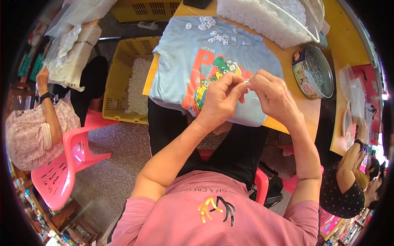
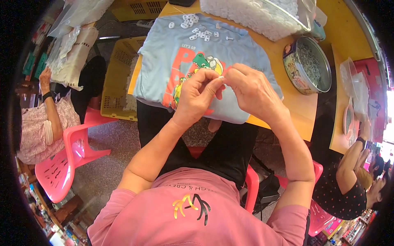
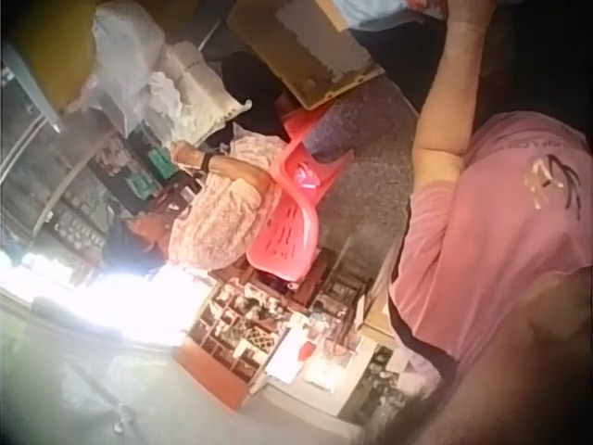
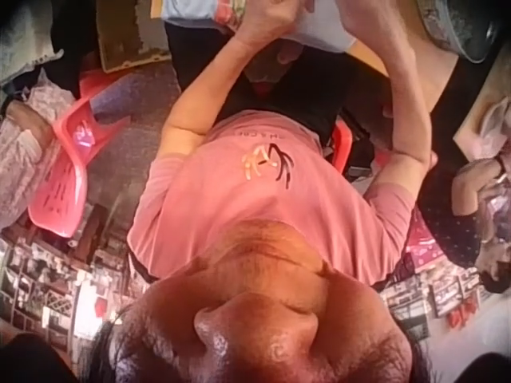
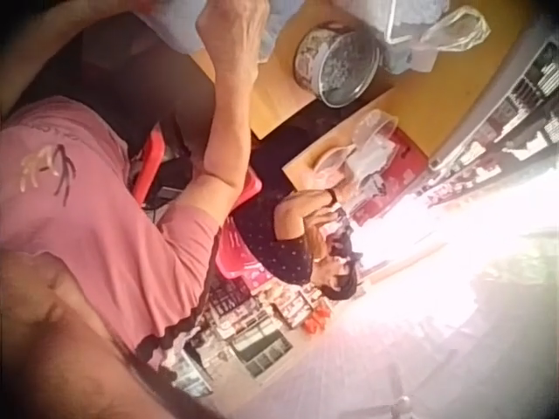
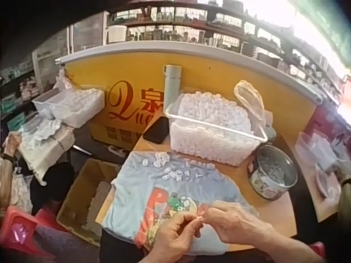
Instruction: Attaching small white plastic snaps or buttons to a light blue t-shirt at a workstation.
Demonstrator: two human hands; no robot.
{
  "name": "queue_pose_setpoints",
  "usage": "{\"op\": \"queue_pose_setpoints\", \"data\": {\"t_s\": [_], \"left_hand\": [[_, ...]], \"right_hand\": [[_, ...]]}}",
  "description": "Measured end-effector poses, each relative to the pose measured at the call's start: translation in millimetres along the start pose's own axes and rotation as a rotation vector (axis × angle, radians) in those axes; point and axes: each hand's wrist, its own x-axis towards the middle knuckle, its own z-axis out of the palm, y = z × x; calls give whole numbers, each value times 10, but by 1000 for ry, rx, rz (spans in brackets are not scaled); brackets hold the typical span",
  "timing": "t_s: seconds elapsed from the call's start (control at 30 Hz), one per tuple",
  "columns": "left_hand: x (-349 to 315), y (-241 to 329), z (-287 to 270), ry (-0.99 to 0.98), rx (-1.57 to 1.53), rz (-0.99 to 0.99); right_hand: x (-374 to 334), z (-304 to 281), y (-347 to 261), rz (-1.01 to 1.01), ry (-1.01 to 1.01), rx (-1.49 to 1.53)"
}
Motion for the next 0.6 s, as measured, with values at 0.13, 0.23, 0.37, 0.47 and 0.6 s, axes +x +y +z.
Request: {"op": "queue_pose_setpoints", "data": {"t_s": [0.13,0.23,0.37,0.47,0.6], "left_hand": [[21,-1,-9,-27,-8,9],[31,4,-32,-29,-55,-31],[21,35,-44,-75,-108,-97],[20,46,-27,-91,-120,-102],[17,42,-61,-99,-119,-103]], "right_hand": [[-43,43,-16,98,23,82],[55,-55,5,135,-39,133],[362,-311,209,245,-243,298],[802,-242,319,105,-88,48],[1419,229,514,-154,-16,-40]]}}
